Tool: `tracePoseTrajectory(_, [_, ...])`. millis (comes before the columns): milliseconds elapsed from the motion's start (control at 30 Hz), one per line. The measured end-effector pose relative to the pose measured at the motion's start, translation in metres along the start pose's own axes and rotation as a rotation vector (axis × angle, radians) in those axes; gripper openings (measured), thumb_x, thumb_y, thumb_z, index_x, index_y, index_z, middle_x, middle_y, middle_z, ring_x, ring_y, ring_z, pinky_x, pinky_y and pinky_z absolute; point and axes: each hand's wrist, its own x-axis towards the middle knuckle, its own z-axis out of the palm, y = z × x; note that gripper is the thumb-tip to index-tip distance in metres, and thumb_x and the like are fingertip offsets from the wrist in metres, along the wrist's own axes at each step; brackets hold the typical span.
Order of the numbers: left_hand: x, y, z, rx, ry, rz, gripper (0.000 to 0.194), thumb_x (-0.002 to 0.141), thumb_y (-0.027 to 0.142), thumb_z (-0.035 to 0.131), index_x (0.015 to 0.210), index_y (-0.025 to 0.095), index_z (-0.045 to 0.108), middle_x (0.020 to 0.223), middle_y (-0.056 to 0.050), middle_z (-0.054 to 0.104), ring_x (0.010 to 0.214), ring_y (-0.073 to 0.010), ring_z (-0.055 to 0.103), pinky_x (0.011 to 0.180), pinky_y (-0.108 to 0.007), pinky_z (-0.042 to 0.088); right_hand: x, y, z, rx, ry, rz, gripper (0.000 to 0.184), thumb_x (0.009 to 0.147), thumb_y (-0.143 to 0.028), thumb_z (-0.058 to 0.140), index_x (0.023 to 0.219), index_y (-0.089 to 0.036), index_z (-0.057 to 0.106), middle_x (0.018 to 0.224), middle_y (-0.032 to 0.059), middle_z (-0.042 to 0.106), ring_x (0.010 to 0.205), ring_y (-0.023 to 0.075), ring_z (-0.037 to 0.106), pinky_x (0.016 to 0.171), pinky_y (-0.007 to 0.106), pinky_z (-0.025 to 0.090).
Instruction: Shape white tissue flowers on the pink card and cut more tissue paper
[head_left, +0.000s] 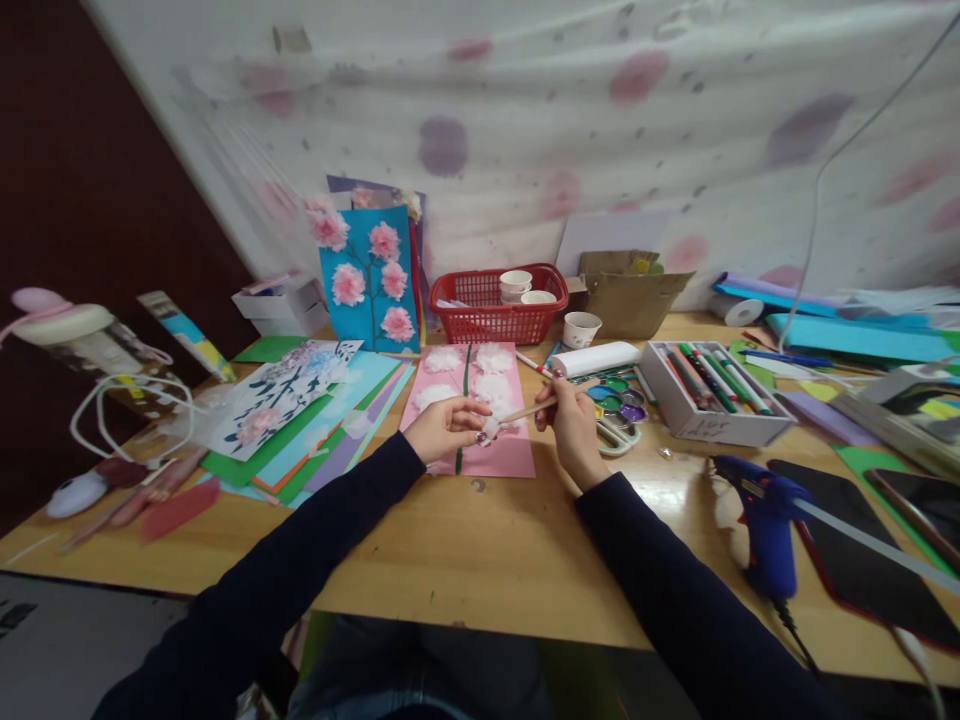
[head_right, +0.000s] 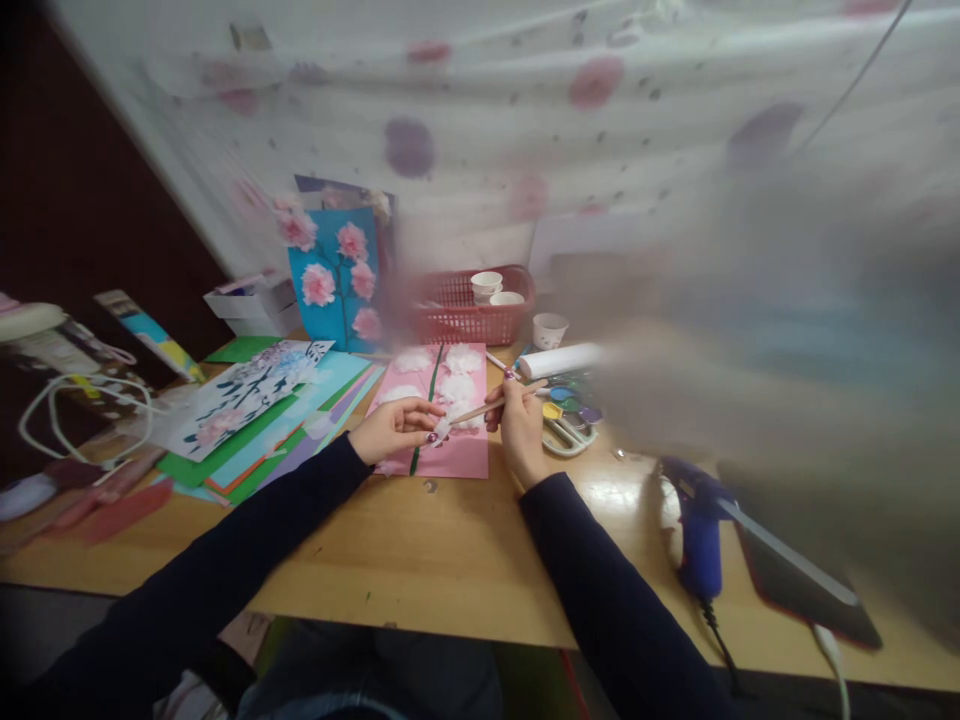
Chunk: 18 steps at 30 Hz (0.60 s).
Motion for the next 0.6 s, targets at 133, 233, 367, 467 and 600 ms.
tracePoseTrajectory(133, [0.000,-0.001,0.000,0.002,-0.012,-0.002,0.037,0.059,0.005,0.072,0.093,0.011,0.058,0.072,-0.002,0.069,0.067,-0.0114,0.066,0.073,-0.026,0.048,0.000,-0.001,0.000,-0.015,0.068,0.013,0.036,0.080,-0.039,0.048,0.052,-0.018,0.051,0.034,-0.0032,0.044,0.031,0.0075,0.039,0.033,0.018,0.031])
tracePoseTrajectory(233, [-0.001,-0.003,0.003,0.007,-0.011,-0.004,0.037,0.060,0.007,0.072,0.093,0.011,0.057,0.071,-0.002,0.069,0.066,-0.0128,0.067,0.074,-0.029,0.050,-0.005,-0.004,0.004,-0.038,-0.025,0.034,0.036,0.080,-0.039,0.048,0.051,-0.018,0.051,0.034,-0.0031,0.044,0.032,0.0077,0.040,0.033,0.018,0.032])
tracePoseTrajectory(367, [0.000,-0.003,0.003,-0.004,-0.015,-0.009,0.035,0.063,0.010,0.072,0.094,0.011,0.056,0.070,-0.002,0.069,0.064,-0.0152,0.068,0.073,-0.032,0.051,-0.011,-0.005,0.009,-0.034,-0.123,0.046,0.037,0.080,-0.042,0.048,0.052,-0.018,0.051,0.033,-0.0035,0.043,0.031,0.0081,0.040,0.033,0.019,0.031])
tracePoseTrajectory(467, [0.001,-0.003,0.002,-0.054,-0.023,-0.017,0.031,0.070,0.017,0.068,0.097,0.010,0.055,0.072,-0.004,0.070,0.067,-0.0156,0.069,0.076,-0.032,0.051,-0.012,-0.004,0.009,-0.047,-0.135,0.046,0.038,0.080,-0.044,0.048,0.053,-0.018,0.051,0.034,-0.0032,0.044,0.031,0.0083,0.041,0.034,0.019,0.032])
tracePoseTrajectory(600, [0.001,-0.003,-0.001,-0.051,-0.022,0.010,0.034,0.068,0.017,0.071,0.097,0.011,0.055,0.073,-0.003,0.070,0.069,-0.0149,0.069,0.077,-0.031,0.051,-0.010,-0.004,0.006,-0.057,-0.139,0.033,0.039,0.080,-0.047,0.049,0.054,-0.018,0.052,0.035,-0.0033,0.045,0.032,0.0084,0.042,0.034,0.019,0.032])
